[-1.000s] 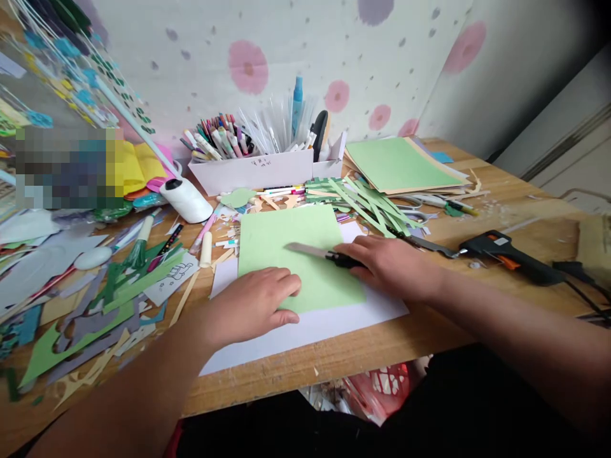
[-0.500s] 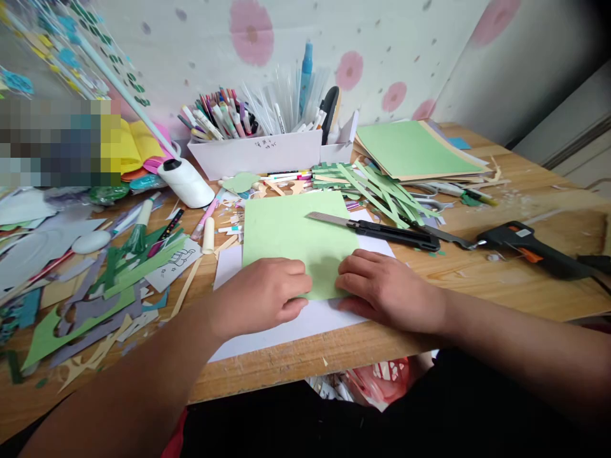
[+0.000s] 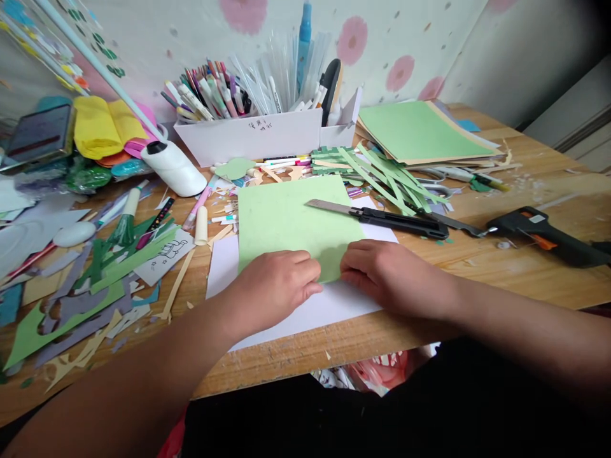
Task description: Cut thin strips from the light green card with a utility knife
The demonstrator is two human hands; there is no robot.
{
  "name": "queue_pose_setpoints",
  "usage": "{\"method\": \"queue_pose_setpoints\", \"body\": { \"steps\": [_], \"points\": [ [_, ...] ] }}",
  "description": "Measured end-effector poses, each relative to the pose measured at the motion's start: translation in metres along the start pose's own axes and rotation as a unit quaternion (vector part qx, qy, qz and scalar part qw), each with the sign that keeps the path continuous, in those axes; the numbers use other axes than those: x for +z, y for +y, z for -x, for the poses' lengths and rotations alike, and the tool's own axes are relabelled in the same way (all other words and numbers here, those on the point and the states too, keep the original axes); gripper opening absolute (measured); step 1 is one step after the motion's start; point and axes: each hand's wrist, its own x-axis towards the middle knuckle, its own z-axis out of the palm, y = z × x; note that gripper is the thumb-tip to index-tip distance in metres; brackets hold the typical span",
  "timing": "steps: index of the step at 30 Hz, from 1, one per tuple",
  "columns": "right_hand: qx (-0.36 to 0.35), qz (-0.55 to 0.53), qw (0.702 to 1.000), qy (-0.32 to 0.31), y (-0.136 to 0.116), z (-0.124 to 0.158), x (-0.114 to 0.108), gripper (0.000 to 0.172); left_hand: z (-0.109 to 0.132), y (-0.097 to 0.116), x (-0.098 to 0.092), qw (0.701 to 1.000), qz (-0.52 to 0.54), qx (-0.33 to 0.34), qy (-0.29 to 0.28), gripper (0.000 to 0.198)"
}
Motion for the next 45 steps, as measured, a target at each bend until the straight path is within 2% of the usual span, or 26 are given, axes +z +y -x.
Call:
{"method": "queue_pose_setpoints", "body": {
  "steps": [7, 14, 21, 22, 24, 26, 28, 29, 31, 35, 40, 45],
  "points": [
    [0.081, 0.035, 0.996, -0.019, -0.004, -0.007, -0.005, 0.02, -0.002, 0.005, -0.001, 0.997, 0.041, -0.069, -0.022, 0.023],
    [0.104, 0.048, 0.993, -0.022, -0.001, -0.009, -0.006, 0.015, -0.009, 0.011, -0.008, 0.99, -0.01, -0.128, -0.066, 0.027],
    [0.118, 0.097, 0.988, -0.014, 0.009, -0.01, -0.002, 0.024, -0.018, 0.009, -0.012, 0.987, -0.047, -0.12, -0.1, 0.027],
    [0.104, 0.101, 0.989, 0.004, 0.011, -0.008, -0.001, 0.025, -0.018, 0.009, -0.012, 0.986, -0.045, -0.122, -0.104, 0.027],
    [0.043, 0.111, 0.989, 0.086, 0.014, 0.002, 0.001, 0.023, -0.019, 0.009, -0.012, 0.986, -0.037, -0.12, -0.106, 0.028],
    [-0.057, 0.134, 0.97, 0.193, 0.013, 0.014, 0.004, 0.021, -0.019, 0.009, -0.012, 0.988, -0.03, -0.115, -0.1, 0.027],
    [-0.153, 0.171, 0.943, 0.242, 0.007, 0.025, 0.009, 0.025, -0.018, 0.009, -0.011, 0.989, -0.027, -0.113, -0.093, 0.026],
    [-0.182, 0.189, 0.936, 0.235, 0.003, 0.029, 0.012, 0.028, -0.018, 0.009, -0.011, 0.989, -0.025, -0.114, -0.09, 0.025],
    [-0.187, 0.212, 0.938, 0.2, -0.006, 0.034, 0.02, 0.034, -0.018, 0.009, -0.01, 0.99, -0.019, -0.113, -0.083, 0.024],
    [-0.124, 0.203, 0.958, 0.159, -0.014, 0.031, 0.03, 0.041, -0.018, 0.009, -0.009, 0.99, -0.026, -0.111, -0.087, 0.026],
    [-0.078, 0.172, 0.97, 0.151, -0.008, 0.03, 0.028, 0.036, -0.017, 0.008, -0.009, 0.989, -0.038, -0.111, -0.088, 0.027],
    [-0.042, 0.168, 0.973, 0.15, 0.004, 0.043, 0.021, 0.032, -0.018, 0.007, -0.012, 0.988, -0.035, -0.116, -0.094, 0.027]
  ]
}}
